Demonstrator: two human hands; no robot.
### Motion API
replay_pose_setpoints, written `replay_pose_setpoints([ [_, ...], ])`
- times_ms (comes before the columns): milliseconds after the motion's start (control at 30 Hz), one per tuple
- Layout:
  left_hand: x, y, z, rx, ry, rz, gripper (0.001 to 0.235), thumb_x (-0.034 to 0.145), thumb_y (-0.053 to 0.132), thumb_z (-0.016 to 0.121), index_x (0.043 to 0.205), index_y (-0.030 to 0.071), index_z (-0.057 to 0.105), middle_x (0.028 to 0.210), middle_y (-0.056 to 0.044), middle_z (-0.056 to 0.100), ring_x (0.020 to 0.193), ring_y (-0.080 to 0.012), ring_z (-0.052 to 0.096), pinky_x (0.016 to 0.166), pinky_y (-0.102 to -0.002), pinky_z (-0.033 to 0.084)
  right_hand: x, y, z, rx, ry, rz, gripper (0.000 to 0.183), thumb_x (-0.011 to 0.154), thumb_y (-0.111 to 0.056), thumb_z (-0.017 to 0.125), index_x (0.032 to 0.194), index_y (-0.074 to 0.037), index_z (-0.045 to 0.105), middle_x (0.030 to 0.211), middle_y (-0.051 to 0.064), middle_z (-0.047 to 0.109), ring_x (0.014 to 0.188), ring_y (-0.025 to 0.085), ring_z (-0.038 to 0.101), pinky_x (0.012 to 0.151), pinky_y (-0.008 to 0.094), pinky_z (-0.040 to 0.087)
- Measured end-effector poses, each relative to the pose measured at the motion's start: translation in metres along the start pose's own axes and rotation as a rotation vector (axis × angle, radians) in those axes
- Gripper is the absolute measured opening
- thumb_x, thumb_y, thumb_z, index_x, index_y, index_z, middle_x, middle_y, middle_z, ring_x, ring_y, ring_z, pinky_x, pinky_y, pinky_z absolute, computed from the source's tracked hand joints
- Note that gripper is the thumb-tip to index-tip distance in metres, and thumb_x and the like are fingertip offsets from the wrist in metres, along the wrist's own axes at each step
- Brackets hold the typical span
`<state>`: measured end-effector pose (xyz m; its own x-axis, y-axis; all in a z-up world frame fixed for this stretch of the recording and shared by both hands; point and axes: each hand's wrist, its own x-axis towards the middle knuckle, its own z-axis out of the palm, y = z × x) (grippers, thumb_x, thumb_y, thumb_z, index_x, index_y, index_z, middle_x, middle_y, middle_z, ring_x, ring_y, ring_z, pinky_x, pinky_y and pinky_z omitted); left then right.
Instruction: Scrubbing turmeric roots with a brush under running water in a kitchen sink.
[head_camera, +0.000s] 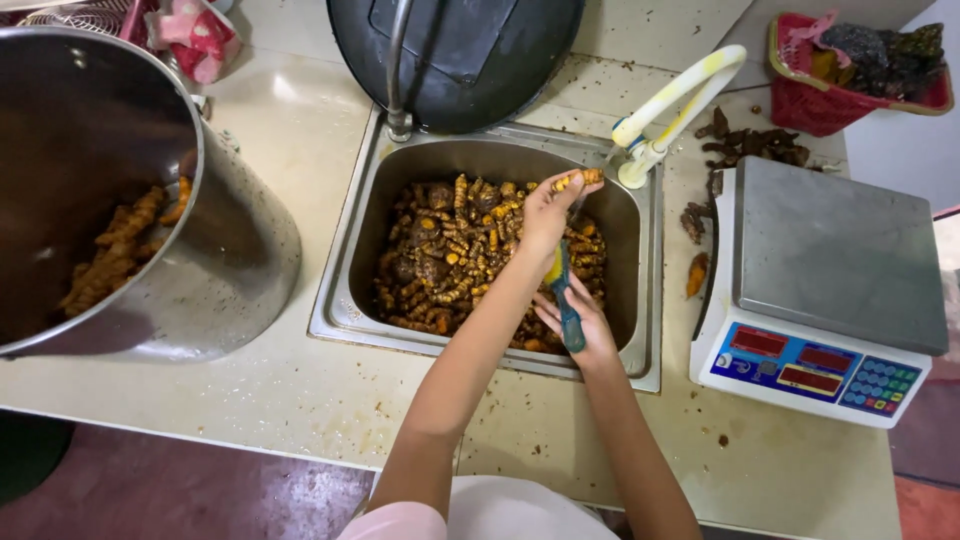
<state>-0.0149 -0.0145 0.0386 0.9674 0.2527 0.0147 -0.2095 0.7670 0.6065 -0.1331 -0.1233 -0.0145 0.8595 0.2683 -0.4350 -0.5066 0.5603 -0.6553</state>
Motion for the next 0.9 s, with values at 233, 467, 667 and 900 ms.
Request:
replay_pose_setpoints([
  [233, 0.001, 0.001, -0.004, 0.049, 0.036, -0.073, 0.036, 0.105, 0.012, 0.063, 0.131, -0.011, 0.053, 0.114, -0.031, 0.069, 0.108, -0.0403, 0.069, 0.104, -0.045, 0.051, -0.019, -0.023, 0.037, -0.331, 0.195, -0.21, 0.059, 0.102, -0.03, 0.06, 0.157, -0.029, 0.039, 0.126, 0.007, 0.054, 0.08, 0.017, 0.067, 0.07, 0.03, 0.066],
  [467, 0.01, -0.024, -0.016, 0.576, 0.2, -0.137, 0.026, 0.085, 0.047, 0.081, 0.104, 0.03, 0.076, 0.083, 0.007, 0.075, 0.081, -0.0082, 0.071, 0.087, -0.026, 0.043, 0.015, -0.098, 0.085, -0.754, 0.256, -0.65, 0.037, 0.106, -0.037, 0.064, 0.132, -0.011, 0.065, 0.149, 0.008, 0.047, 0.053, 0.007, 0.054, 0.049, 0.022, 0.057],
  [667, -0.032, 0.049, -0.02, 1.17, 0.173, 0.066, 0.024, 0.086, 0.048, 0.077, 0.104, 0.032, 0.078, 0.086, 0.006, 0.074, 0.089, -0.0177, 0.07, 0.093, -0.043, 0.036, 0.066, -0.096, 0.078, -0.662, 0.188, -0.619, 0.025, 0.1, -0.031, 0.072, 0.106, -0.007, 0.076, 0.142, 0.002, 0.055, 0.049, 0.008, 0.052, 0.041, 0.024, 0.056],
  [900, -0.115, 0.095, -0.124, 1.783, -0.201, 0.379, 0.026, 0.084, 0.033, 0.074, 0.107, 0.023, 0.072, 0.106, -0.001, 0.072, 0.117, -0.0253, 0.058, 0.116, -0.068, 0.016, 0.036, -0.067, 0.061, -0.819, 0.007, -0.322, 0.079, 0.092, -0.014, 0.076, 0.159, -0.02, 0.034, 0.161, 0.014, 0.036, 0.12, 0.036, 0.06, 0.074, 0.043, 0.064],
])
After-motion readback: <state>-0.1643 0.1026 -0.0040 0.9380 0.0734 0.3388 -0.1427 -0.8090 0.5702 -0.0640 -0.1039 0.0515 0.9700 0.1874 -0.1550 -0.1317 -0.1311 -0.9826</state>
